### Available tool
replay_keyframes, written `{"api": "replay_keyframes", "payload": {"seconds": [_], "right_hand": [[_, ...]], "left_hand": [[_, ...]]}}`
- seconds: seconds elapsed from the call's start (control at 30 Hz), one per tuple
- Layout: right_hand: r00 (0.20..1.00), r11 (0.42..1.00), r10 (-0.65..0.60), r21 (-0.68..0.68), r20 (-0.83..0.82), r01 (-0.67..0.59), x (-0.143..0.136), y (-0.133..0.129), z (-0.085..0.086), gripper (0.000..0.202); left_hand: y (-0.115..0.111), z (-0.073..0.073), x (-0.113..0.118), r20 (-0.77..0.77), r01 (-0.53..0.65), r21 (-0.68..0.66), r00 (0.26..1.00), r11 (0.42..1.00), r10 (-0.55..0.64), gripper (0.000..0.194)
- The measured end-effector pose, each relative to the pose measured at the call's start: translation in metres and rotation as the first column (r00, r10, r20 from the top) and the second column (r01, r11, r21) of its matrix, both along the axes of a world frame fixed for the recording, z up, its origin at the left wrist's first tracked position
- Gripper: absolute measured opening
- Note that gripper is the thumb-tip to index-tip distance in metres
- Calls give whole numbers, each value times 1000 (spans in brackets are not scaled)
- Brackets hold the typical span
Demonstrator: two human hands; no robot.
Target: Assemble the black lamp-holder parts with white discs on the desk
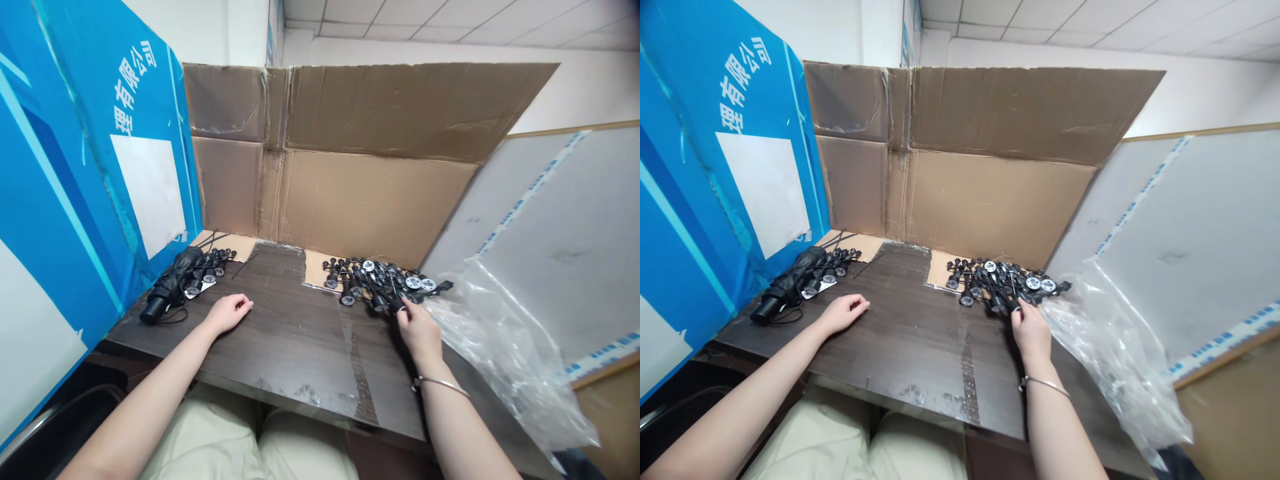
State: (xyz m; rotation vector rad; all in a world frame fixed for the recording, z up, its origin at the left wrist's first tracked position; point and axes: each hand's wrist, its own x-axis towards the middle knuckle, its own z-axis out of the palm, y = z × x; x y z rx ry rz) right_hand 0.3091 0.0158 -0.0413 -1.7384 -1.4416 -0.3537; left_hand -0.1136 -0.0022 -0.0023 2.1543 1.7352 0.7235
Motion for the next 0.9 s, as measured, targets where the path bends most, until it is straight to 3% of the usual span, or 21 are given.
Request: {"api": "replay_keyframes", "payload": {"seconds": [0.23, 0.5, 0.63, 0.77, 0.9], "right_hand": [[979, 1000, 16, 19, -202, -12, 3, -7, 4, 39], [981, 962, -13, 266, -193, 65, -5, -19, 20, 37], [966, 961, -12, 264, -259, 83, -5, -22, 22, 36], [872, 987, 61, 158, -486, 19, -5, -20, 18, 39], [683, 988, 154, 102, -714, -117, -5, -15, 14, 44]], "left_hand": [[-1, -1, 0, -2, -1, -4, 1000, 1000, 1, 28], [-1, 0, 0, -18, -5, -7, 1000, 1000, 5, 27], [-1, -1, 0, -15, -3, -15, 1000, 1000, 3, 28], [-1, -2, -1, -15, -8, -21, 1000, 1000, 8, 28], [0, -1, -1, -13, -4, -19, 1000, 1000, 4, 28]]}}
